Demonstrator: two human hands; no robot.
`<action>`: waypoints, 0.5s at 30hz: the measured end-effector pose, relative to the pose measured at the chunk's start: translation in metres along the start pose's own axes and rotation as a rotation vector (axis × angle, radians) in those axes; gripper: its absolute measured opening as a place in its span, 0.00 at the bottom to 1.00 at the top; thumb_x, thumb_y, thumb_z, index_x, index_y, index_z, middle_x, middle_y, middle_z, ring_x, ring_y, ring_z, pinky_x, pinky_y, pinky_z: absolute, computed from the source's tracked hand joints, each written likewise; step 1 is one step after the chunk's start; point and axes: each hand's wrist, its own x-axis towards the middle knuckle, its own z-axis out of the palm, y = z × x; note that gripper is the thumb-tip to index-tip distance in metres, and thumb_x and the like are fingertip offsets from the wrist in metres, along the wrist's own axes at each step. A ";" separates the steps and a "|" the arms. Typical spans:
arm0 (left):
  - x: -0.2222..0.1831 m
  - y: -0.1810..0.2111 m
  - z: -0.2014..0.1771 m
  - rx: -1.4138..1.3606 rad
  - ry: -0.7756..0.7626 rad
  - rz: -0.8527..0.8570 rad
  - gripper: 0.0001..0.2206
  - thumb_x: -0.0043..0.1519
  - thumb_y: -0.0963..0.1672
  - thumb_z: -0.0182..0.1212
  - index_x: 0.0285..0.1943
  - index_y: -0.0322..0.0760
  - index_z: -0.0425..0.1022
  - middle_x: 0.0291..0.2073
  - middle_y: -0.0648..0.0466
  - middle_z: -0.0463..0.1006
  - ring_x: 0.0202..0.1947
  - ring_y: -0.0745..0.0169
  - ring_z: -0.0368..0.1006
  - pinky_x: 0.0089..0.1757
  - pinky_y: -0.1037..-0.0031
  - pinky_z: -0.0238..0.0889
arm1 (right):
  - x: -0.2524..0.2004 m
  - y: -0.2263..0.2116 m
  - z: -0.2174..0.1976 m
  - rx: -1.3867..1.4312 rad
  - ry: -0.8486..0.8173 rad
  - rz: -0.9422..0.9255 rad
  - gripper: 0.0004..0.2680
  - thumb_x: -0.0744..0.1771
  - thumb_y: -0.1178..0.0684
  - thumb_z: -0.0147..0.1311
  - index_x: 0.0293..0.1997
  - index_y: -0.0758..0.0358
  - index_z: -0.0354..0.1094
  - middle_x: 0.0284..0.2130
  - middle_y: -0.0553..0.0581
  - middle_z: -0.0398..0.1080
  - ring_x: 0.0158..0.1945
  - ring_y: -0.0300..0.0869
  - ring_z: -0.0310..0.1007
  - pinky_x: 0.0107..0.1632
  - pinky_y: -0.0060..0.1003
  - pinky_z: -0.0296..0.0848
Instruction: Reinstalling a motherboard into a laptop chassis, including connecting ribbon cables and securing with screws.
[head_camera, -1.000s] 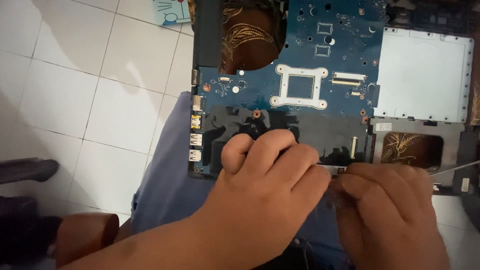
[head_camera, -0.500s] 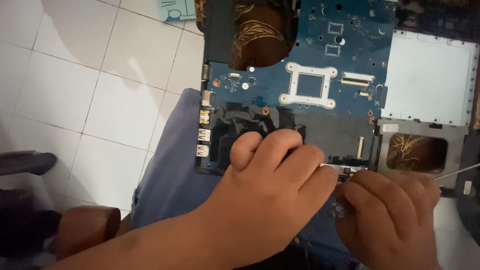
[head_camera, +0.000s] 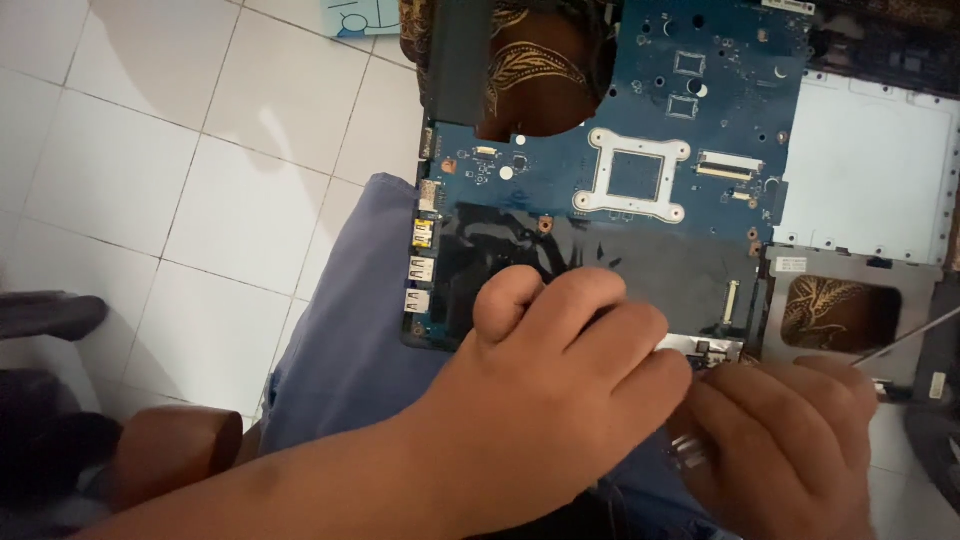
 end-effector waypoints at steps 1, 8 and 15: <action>0.000 0.000 0.000 0.011 -0.002 0.018 0.08 0.72 0.41 0.62 0.40 0.47 0.70 0.44 0.58 0.74 0.55 0.53 0.69 0.51 0.62 0.47 | 0.000 0.000 0.000 0.007 0.007 -0.002 0.04 0.66 0.53 0.59 0.35 0.60 0.74 0.39 0.58 0.74 0.42 0.55 0.71 0.50 0.57 0.69; 0.002 0.006 -0.002 0.154 0.062 0.071 0.12 0.70 0.39 0.57 0.34 0.48 0.66 0.35 0.62 0.65 0.51 0.62 0.69 0.49 0.65 0.47 | 0.003 0.014 -0.006 0.099 -0.070 -0.016 0.17 0.61 0.48 0.66 0.16 0.50 0.55 0.26 0.55 0.73 0.16 0.42 0.60 0.22 0.42 0.51; 0.020 0.015 -0.008 0.111 -0.124 0.056 0.06 0.63 0.40 0.55 0.32 0.46 0.68 0.30 0.58 0.66 0.37 0.52 0.65 0.43 0.59 0.50 | -0.008 0.031 -0.004 -0.045 0.230 -0.047 0.11 0.67 0.47 0.62 0.33 0.57 0.62 0.36 0.61 0.72 0.37 0.57 0.70 0.44 0.55 0.67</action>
